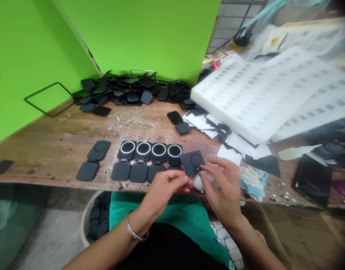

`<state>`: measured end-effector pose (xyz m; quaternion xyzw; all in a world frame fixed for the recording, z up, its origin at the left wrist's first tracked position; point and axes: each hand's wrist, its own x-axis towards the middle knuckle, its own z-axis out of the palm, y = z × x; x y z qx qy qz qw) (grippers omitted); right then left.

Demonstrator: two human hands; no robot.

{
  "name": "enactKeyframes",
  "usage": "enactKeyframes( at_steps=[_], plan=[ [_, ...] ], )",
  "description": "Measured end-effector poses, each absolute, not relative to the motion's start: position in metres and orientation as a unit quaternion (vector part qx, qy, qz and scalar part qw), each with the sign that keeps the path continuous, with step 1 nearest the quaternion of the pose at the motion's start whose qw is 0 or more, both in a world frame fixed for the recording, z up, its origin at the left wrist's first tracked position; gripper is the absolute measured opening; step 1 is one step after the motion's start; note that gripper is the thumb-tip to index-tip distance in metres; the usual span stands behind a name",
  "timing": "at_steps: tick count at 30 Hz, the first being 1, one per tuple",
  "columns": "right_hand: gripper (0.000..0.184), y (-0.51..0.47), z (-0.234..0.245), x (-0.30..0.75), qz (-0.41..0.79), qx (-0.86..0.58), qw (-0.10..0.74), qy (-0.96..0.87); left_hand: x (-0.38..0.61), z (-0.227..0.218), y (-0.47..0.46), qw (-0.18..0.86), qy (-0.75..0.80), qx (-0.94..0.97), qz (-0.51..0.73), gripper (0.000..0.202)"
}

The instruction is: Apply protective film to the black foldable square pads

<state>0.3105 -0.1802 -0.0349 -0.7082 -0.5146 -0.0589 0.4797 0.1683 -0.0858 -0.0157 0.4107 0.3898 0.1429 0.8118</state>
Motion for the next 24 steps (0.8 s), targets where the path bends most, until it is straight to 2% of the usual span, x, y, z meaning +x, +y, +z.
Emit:
enactKeyframes(
  at_steps=[5, 10, 16, 20, 24],
  plan=[
    [0.022, -0.179, -0.019, 0.304, 0.01, -0.634, 0.496, -0.594, 0.169, -0.007, -0.086, 0.77, 0.388, 0.482, 0.152, 0.022],
    [0.017, -0.18, -0.007, 0.303, 0.094, -0.627, 0.508, -0.583, 0.167, -0.006, -0.086, 0.719, 0.371, 0.567, 0.153, 0.025],
    [0.01, -0.182, -0.004, 0.303, 0.15, -0.649, 0.506, -0.548, 0.166, -0.012, -0.088, 0.712, 0.356, 0.582, 0.169, 0.023],
    [0.009, -0.181, -0.005, 0.303, 0.123, -0.656, 0.489, -0.562, 0.167, -0.014, -0.091, 0.721, 0.349, 0.569, 0.184, 0.019],
    [0.017, -0.18, -0.01, 0.306, -0.012, -0.608, 0.476, -0.635, 0.169, -0.012, -0.097, 0.774, 0.339, 0.502, 0.184, 0.026]
  ],
)
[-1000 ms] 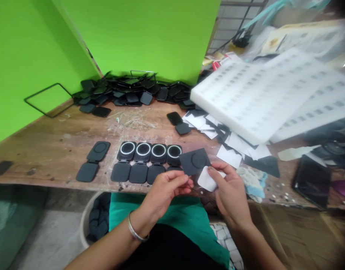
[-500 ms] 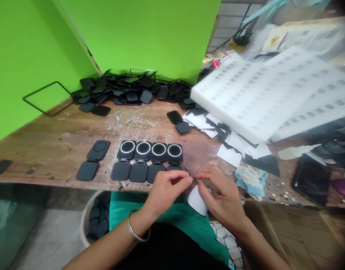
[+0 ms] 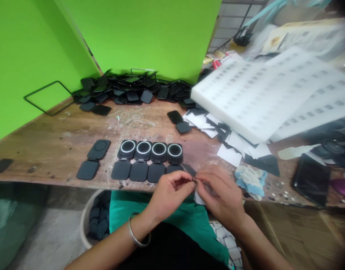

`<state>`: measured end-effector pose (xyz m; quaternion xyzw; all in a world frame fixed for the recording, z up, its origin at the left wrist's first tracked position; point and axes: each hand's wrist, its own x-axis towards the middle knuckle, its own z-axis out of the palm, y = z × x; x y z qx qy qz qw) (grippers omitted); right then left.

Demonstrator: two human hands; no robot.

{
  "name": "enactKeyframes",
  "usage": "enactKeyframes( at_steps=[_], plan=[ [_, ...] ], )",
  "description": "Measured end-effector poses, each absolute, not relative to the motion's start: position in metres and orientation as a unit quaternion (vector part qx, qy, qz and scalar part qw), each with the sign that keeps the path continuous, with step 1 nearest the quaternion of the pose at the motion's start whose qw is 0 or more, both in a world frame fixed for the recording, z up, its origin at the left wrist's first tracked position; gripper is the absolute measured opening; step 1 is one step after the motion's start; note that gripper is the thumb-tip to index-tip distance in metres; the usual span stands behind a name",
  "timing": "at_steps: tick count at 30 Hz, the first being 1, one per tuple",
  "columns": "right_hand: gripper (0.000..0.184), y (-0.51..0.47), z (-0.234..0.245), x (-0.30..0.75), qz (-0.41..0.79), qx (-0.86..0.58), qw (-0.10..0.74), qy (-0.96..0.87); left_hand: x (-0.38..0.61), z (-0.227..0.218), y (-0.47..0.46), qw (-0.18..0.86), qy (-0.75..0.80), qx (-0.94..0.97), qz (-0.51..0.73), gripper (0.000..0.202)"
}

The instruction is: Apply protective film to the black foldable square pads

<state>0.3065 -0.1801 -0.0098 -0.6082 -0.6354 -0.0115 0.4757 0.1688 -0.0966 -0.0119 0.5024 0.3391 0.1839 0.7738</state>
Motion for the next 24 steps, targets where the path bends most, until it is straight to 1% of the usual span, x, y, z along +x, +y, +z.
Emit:
enactKeyframes(
  at_steps=[2, 4, 8, 12, 14, 19, 22, 24],
  plan=[
    [0.022, -0.182, -0.013, 0.31, -0.08, -0.581, 0.451, -0.673, 0.17, -0.01, -0.099, 0.814, 0.316, 0.447, 0.193, 0.034],
    [0.025, -0.186, -0.016, 0.314, -0.115, -0.56, 0.422, -0.704, 0.171, -0.009, -0.099, 0.847, 0.3, 0.389, 0.205, 0.036],
    [0.028, -0.192, -0.017, 0.316, -0.107, -0.545, 0.385, -0.737, 0.171, -0.014, -0.094, 0.848, 0.337, 0.353, 0.206, 0.035],
    [0.025, -0.19, -0.016, 0.31, -0.045, -0.565, 0.433, -0.701, 0.169, -0.021, -0.09, 0.834, 0.373, 0.359, 0.191, 0.039],
    [0.023, -0.188, -0.017, 0.307, -0.034, -0.593, 0.452, -0.665, 0.169, -0.023, -0.09, 0.838, 0.372, 0.35, 0.193, 0.041],
    [0.018, -0.184, -0.018, 0.304, -0.03, -0.647, 0.462, -0.605, 0.169, -0.021, -0.093, 0.877, 0.321, 0.306, 0.185, 0.03],
    [0.017, -0.185, -0.016, 0.305, -0.01, -0.657, 0.475, -0.586, 0.168, -0.022, -0.093, 0.891, 0.307, 0.293, 0.161, 0.03],
    [0.016, -0.185, -0.014, 0.304, 0.024, -0.66, 0.481, -0.577, 0.167, -0.023, -0.093, 0.886, 0.321, 0.296, 0.153, 0.032]
  ],
)
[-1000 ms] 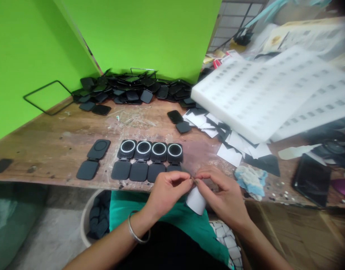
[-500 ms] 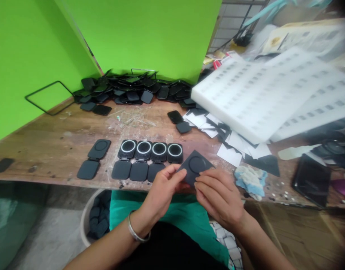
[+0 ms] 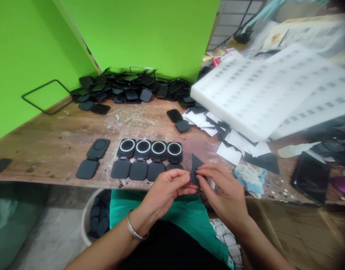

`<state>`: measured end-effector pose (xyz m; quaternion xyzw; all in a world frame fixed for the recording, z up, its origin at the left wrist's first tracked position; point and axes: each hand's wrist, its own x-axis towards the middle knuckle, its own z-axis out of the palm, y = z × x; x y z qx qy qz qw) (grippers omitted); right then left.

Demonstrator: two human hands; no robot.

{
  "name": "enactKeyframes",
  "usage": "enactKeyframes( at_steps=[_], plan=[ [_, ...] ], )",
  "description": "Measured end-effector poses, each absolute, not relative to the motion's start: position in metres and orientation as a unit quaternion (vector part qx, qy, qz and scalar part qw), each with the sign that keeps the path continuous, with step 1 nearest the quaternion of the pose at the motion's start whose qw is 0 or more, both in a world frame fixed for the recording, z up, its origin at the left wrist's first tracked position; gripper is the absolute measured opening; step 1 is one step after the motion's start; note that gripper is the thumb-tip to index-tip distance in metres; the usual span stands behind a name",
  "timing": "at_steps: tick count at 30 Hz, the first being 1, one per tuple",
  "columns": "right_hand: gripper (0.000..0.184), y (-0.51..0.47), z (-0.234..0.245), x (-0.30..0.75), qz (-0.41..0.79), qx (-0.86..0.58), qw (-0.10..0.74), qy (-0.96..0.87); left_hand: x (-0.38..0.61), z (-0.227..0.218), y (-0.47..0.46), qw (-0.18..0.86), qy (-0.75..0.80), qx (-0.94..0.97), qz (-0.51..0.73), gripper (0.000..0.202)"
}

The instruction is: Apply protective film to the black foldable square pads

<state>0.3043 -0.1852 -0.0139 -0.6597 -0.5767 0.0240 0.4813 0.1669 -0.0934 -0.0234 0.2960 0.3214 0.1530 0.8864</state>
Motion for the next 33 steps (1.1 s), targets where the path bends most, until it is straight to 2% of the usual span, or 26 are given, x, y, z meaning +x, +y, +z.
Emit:
enactKeyframes(
  at_steps=[8, 13, 22, 26, 30, 33],
  plan=[
    [0.012, -0.187, -0.006, 0.299, 0.15, -0.673, 0.508, -0.517, 0.17, -0.025, -0.093, 0.886, 0.332, 0.296, 0.133, 0.035],
    [0.012, -0.188, -0.004, 0.3, 0.187, -0.671, 0.52, -0.494, 0.17, -0.021, -0.094, 0.881, 0.316, 0.323, 0.142, 0.031],
    [0.011, -0.191, -0.005, 0.302, 0.142, -0.659, 0.503, -0.541, 0.174, -0.016, -0.098, 0.879, 0.317, 0.305, 0.184, 0.024],
    [0.014, -0.192, -0.007, 0.3, 0.068, -0.63, 0.484, -0.603, 0.175, -0.018, -0.101, 0.9, 0.296, 0.265, 0.177, 0.03],
    [0.015, -0.193, -0.007, 0.302, 0.086, -0.611, 0.475, -0.628, 0.175, -0.026, -0.1, 0.88, 0.315, 0.305, 0.185, 0.041],
    [0.009, -0.195, -0.006, 0.315, 0.084, -0.67, 0.479, -0.56, 0.173, -0.031, -0.097, 0.859, 0.329, 0.349, 0.179, 0.047]
  ],
)
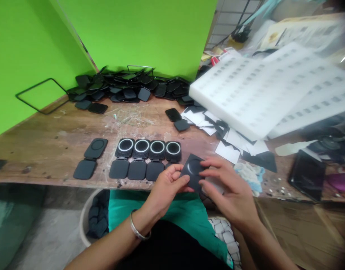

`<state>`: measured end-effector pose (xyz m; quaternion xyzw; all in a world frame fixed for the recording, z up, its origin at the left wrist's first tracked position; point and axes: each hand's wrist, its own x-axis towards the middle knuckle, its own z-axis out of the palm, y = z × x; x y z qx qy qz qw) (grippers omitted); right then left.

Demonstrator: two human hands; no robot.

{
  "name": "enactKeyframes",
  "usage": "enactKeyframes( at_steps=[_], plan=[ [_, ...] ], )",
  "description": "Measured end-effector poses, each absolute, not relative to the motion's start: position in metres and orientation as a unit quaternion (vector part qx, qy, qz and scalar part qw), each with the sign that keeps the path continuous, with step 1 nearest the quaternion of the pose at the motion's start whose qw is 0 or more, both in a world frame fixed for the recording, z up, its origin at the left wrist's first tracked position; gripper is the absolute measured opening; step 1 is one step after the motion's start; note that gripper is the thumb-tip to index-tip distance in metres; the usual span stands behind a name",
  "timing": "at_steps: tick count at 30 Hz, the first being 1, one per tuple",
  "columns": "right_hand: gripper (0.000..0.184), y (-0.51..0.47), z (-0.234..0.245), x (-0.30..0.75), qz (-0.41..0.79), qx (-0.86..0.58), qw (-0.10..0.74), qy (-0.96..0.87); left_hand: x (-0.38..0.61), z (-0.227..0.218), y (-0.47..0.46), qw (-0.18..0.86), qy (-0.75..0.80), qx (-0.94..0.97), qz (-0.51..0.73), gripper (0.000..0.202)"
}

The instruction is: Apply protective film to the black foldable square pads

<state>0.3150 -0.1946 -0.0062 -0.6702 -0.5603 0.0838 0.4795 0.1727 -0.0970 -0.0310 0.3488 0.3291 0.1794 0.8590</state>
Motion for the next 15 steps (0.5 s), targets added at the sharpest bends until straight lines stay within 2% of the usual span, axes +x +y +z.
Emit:
enactKeyframes(
  at_steps=[2, 5, 8, 15],
  plan=[
    [0.019, -0.194, -0.007, 0.327, 0.102, -0.732, 0.475, -0.477, 0.17, -0.033, -0.096, 0.85, 0.329, 0.373, 0.174, 0.046],
    [0.028, -0.192, -0.009, 0.341, 0.274, -0.759, 0.461, -0.368, 0.167, -0.032, -0.095, 0.843, 0.327, 0.395, 0.163, 0.041],
    [0.036, -0.19, -0.008, 0.342, 0.429, -0.715, 0.454, -0.314, 0.166, -0.03, -0.095, 0.84, 0.32, 0.415, 0.145, 0.038],
    [0.038, -0.187, -0.005, 0.329, 0.581, -0.612, 0.495, -0.208, 0.169, -0.029, -0.092, 0.859, 0.325, 0.38, 0.112, 0.029]
  ],
)
